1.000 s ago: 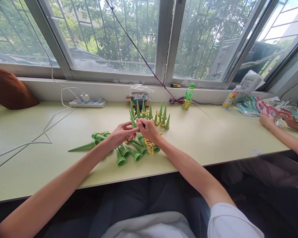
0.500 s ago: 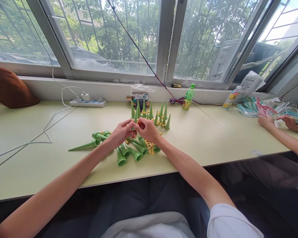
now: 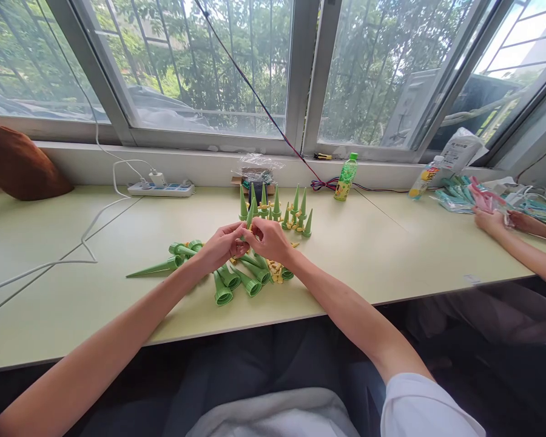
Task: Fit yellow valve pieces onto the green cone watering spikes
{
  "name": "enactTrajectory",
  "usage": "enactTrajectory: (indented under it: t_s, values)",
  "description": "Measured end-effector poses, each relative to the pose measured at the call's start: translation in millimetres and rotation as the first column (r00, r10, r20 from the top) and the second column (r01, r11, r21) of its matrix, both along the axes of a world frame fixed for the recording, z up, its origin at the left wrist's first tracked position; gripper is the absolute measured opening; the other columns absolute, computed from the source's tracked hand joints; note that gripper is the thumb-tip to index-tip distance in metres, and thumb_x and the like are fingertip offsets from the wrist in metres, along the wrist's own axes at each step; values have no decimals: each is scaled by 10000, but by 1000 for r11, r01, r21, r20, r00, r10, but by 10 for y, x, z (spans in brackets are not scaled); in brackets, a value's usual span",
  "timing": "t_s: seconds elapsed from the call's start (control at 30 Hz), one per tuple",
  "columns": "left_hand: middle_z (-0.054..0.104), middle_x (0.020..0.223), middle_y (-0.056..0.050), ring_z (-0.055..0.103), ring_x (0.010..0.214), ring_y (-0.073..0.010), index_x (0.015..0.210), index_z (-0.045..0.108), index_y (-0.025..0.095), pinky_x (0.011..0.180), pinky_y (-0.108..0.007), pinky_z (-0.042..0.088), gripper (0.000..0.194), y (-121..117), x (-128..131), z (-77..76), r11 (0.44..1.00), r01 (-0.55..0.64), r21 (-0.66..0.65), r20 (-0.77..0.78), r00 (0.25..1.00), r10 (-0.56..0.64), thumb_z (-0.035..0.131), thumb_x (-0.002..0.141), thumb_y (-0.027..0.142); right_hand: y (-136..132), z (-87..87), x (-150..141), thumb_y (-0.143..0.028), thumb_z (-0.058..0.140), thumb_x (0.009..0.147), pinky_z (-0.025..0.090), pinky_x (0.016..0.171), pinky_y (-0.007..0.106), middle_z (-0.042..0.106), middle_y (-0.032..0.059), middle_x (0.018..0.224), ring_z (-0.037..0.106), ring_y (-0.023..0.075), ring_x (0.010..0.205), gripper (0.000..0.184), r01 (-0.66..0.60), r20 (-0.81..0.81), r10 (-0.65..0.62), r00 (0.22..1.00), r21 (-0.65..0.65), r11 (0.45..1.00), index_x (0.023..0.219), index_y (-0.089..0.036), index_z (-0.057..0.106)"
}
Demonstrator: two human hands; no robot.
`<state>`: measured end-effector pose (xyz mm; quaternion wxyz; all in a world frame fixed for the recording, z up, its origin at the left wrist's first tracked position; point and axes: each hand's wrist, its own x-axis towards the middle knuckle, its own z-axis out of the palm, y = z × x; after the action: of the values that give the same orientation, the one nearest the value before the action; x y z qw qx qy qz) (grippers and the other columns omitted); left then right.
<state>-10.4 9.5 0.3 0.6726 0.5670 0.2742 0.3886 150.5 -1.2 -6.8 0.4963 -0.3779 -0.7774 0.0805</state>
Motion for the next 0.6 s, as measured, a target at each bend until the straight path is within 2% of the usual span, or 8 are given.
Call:
enactTrajectory:
  t_s: [0.27, 0.6]
  values:
    - [526, 683, 9, 478, 502, -57, 850, 634, 141, 433, -181, 365, 347, -5, 3, 0, 1000, 15, -19, 2, 1000, -15, 726, 788, 470, 0, 13, 6, -519, 525, 903, 284, 537, 240, 419, -47, 575, 304, 85, 527, 446, 13, 67, -13, 998, 5, 1000, 639, -207, 347]
    - [529, 640, 17, 538, 535, -77, 798, 574, 142, 480, -191, 436, 360, -15, 27, -3, 999, 41, 28, 51, 998, -42, 682, 829, 484, 7, 22, 3, -606, 599, 835, 279, 497, 236, 415, -51, 524, 300, 81, 502, 514, 20, -46, -22, 999, -47, 999, 595, -194, 408]
